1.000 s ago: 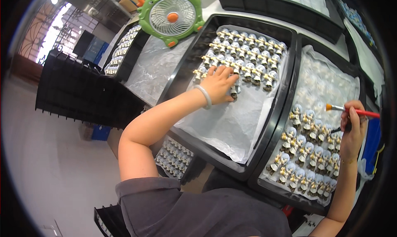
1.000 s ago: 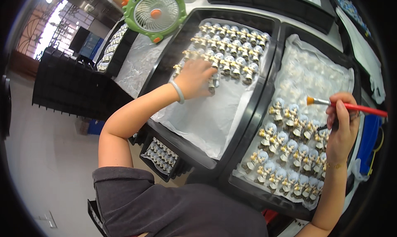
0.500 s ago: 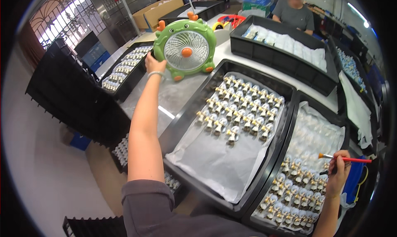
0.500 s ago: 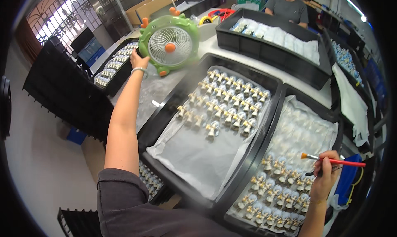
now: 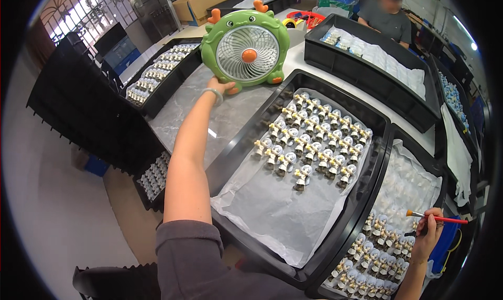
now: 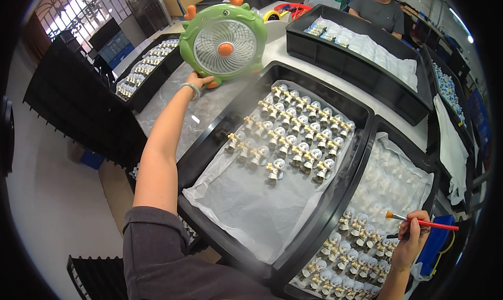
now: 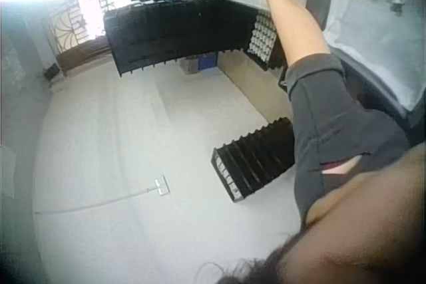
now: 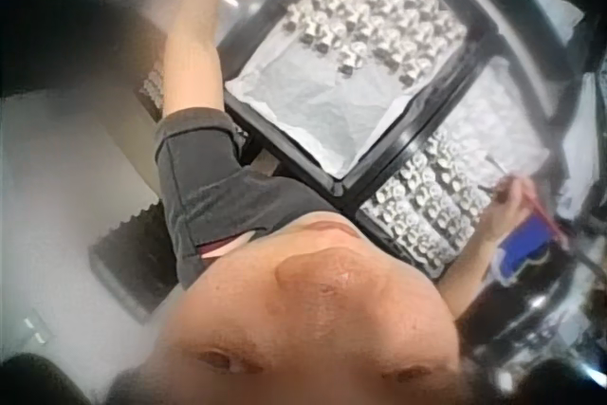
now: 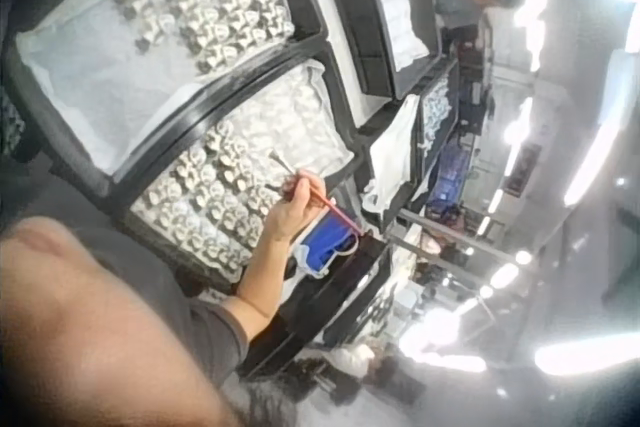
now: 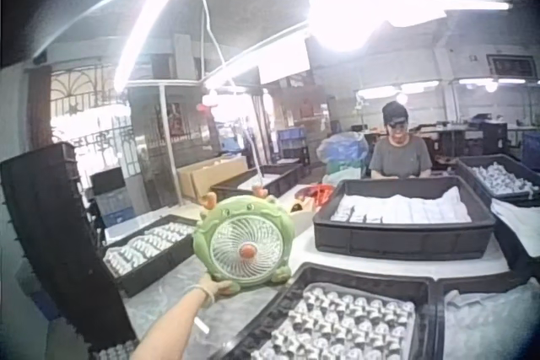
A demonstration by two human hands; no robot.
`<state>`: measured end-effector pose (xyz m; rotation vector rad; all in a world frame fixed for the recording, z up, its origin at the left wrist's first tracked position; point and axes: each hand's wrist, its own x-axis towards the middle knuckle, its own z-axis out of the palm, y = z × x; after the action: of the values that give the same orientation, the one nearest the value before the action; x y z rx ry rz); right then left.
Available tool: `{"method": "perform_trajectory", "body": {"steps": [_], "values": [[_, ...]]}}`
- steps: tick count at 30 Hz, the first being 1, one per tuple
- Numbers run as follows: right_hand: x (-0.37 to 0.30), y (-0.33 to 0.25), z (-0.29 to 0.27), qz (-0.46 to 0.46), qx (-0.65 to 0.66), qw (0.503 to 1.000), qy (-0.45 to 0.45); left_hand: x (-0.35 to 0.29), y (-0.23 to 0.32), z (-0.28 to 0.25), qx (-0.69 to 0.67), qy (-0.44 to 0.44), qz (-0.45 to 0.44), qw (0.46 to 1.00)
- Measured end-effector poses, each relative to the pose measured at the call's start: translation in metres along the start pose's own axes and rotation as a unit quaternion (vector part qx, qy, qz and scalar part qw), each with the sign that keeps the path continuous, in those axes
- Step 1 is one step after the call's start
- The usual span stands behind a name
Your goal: The person picks up small figurines from a tray and paints details on them using a red-handled brush. They handle the figurines one at a time, applying paint to specific areas before placing them back into the tray. The process is repetitive and focused on the finishing touches of the small items.
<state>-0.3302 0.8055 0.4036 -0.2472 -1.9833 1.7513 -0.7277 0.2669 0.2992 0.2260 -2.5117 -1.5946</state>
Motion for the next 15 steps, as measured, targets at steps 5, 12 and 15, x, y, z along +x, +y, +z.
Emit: {"method": "perform_trajectory", "body": {"steps": [5,12,15], "values": [[0.000,0.000,-0.005,0.009,0.012,1.000,0.022,-0.007,-0.002,0.002,-0.034,-0.011,0.013,0.999],[0.002,0.001,-0.012,0.003,0.012,1.000,0.019,-0.033,0.009,0.009,0.003,0.008,0.027,1.000],[0.003,0.000,-0.015,0.003,0.017,1.000,0.013,-0.034,0.006,0.005,-0.001,-0.003,0.037,0.999]]}}
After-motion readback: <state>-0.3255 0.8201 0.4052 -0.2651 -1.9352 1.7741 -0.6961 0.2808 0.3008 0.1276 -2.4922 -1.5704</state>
